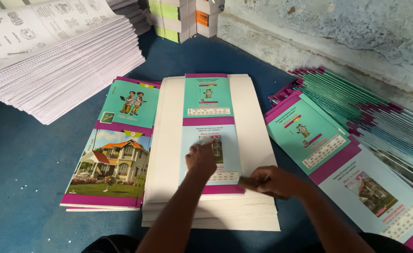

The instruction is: The person folds a stack of printed booklets in half along the center crease, then uses a small wooden block to press and flatten the fold. They repeat this process for multiple booklets, stacking the finished ones to the left.

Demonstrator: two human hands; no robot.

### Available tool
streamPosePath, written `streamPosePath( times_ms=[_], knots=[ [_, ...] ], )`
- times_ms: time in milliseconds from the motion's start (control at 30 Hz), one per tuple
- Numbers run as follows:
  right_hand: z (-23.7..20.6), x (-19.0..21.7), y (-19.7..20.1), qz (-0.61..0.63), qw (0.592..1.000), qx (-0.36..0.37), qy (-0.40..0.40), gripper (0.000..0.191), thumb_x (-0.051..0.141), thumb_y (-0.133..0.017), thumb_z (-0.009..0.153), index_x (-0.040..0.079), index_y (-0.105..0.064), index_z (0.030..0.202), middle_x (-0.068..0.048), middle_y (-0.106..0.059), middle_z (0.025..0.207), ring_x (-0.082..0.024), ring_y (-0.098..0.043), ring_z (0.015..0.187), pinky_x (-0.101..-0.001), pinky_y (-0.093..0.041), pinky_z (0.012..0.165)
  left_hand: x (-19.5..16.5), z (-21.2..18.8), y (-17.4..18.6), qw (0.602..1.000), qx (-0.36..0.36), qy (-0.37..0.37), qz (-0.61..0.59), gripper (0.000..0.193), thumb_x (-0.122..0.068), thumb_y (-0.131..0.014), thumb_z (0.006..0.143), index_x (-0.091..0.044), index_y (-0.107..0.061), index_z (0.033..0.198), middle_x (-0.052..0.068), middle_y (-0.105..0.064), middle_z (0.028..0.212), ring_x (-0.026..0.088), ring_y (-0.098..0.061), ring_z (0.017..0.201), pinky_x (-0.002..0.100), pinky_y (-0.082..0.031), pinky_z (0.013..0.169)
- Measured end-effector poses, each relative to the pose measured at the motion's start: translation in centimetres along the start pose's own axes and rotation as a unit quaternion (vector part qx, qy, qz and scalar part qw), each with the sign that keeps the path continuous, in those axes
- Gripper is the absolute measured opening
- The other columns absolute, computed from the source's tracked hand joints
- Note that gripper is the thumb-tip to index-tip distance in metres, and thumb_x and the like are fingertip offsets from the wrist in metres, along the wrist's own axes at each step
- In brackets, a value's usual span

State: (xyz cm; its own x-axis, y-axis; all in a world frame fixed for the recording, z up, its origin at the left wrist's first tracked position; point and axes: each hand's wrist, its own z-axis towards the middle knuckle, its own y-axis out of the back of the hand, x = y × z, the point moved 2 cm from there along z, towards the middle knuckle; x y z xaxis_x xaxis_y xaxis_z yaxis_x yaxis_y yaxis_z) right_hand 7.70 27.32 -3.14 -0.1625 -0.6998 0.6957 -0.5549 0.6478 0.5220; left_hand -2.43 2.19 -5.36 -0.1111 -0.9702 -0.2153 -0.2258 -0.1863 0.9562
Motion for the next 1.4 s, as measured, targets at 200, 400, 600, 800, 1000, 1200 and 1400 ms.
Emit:
streamPosePath(
  times_ms=[200,400,600,800,1000,1200,1400],
  knots=[
    [-2.4,-4.1,4.5,0.16,0.967,-0.089,-0.176,0.069,0.01,-0.078,0.084,0.01,-0.047,0.145,-0.018,-0.064,0.135,-0.035,-0.074,0.116,-0.0475,-0.06,0.095,-5.1,-3.2,1.2,0.998,-0.056,-0.012,0.027,0.094,-0.038,-0.077,0.086,-0.009,-0.025,0.159,0.025,-0.039,0.155,0.043,-0.033,0.145,0.058,-0.041,0.108],
    [-2.1,-7.4,5.4,0.097,0.947,-0.113,-0.283,0.063,0.01,-0.075,0.087,0.008,-0.053,0.146,-0.023,-0.067,0.13,-0.037,-0.071,0.116,-0.048,-0.068,0.086,-7.2,-5.7,2.9,1.0,0.016,0.027,0.001,0.118,-0.067,-0.073,0.082,-0.01,-0.008,0.162,0.028,-0.022,0.162,0.051,-0.012,0.152,0.071,-0.031,0.109],
    [-0.1,-8.6,4.8,-0.267,0.924,-0.071,-0.264,0.048,0.024,-0.084,0.08,0.009,-0.074,0.125,-0.012,-0.075,0.12,-0.028,-0.073,0.112,-0.041,-0.056,0.094,-7.3,-5.8,3.9,0.997,0.046,0.057,-0.01,0.113,-0.058,-0.071,0.08,-0.011,-0.011,0.163,0.036,-0.017,0.162,0.057,-0.017,0.148,0.074,-0.032,0.108],
    [1.1,-8.3,4.8,-0.177,0.931,-0.228,-0.222,0.035,0.027,-0.066,0.09,0.012,-0.076,0.12,-0.017,-0.077,0.114,-0.034,-0.074,0.108,-0.0462,-0.057,0.096,-5.4,-5.7,4.0,0.997,0.008,0.056,-0.044,0.074,-0.042,-0.066,0.08,-0.003,-0.049,0.141,0.031,-0.038,0.151,0.055,-0.037,0.137,0.068,-0.048,0.097],
    [3.0,-6.5,2.4,-0.112,0.95,-0.232,-0.173,0.054,0.05,-0.055,0.098,0.004,-0.068,0.121,-0.023,-0.079,0.11,-0.035,-0.076,0.105,-0.0459,-0.055,0.098,-2.0,-4.5,3.3,0.99,-0.119,0.001,-0.07,0.031,-0.032,-0.06,0.086,-0.003,-0.07,0.092,0.023,-0.075,0.09,0.04,-0.075,0.085,0.05,-0.062,0.077],
    [4.0,-6.1,1.5,-0.15,0.942,-0.249,-0.166,0.062,0.051,-0.053,0.099,0.0,-0.056,0.134,-0.026,-0.07,0.124,-0.041,-0.067,0.117,-0.05,-0.05,0.102,1.7,-4.3,4.1,0.978,-0.199,-0.054,-0.022,0.025,-0.023,-0.059,0.09,-0.004,-0.072,0.081,0.023,-0.073,0.079,0.039,-0.074,0.073,0.049,-0.062,0.069],
    [4.1,-6.1,1.4,-0.152,0.942,-0.258,-0.153,0.066,0.051,-0.051,0.1,-0.004,-0.054,0.137,-0.03,-0.069,0.124,-0.043,-0.068,0.116,-0.0503,-0.052,0.102,6.3,-4.7,7.9,0.978,-0.204,-0.05,0.018,0.026,-0.022,-0.056,0.095,-0.004,-0.071,0.085,0.023,-0.073,0.077,0.037,-0.074,0.068,0.048,-0.062,0.067]
  ],
)
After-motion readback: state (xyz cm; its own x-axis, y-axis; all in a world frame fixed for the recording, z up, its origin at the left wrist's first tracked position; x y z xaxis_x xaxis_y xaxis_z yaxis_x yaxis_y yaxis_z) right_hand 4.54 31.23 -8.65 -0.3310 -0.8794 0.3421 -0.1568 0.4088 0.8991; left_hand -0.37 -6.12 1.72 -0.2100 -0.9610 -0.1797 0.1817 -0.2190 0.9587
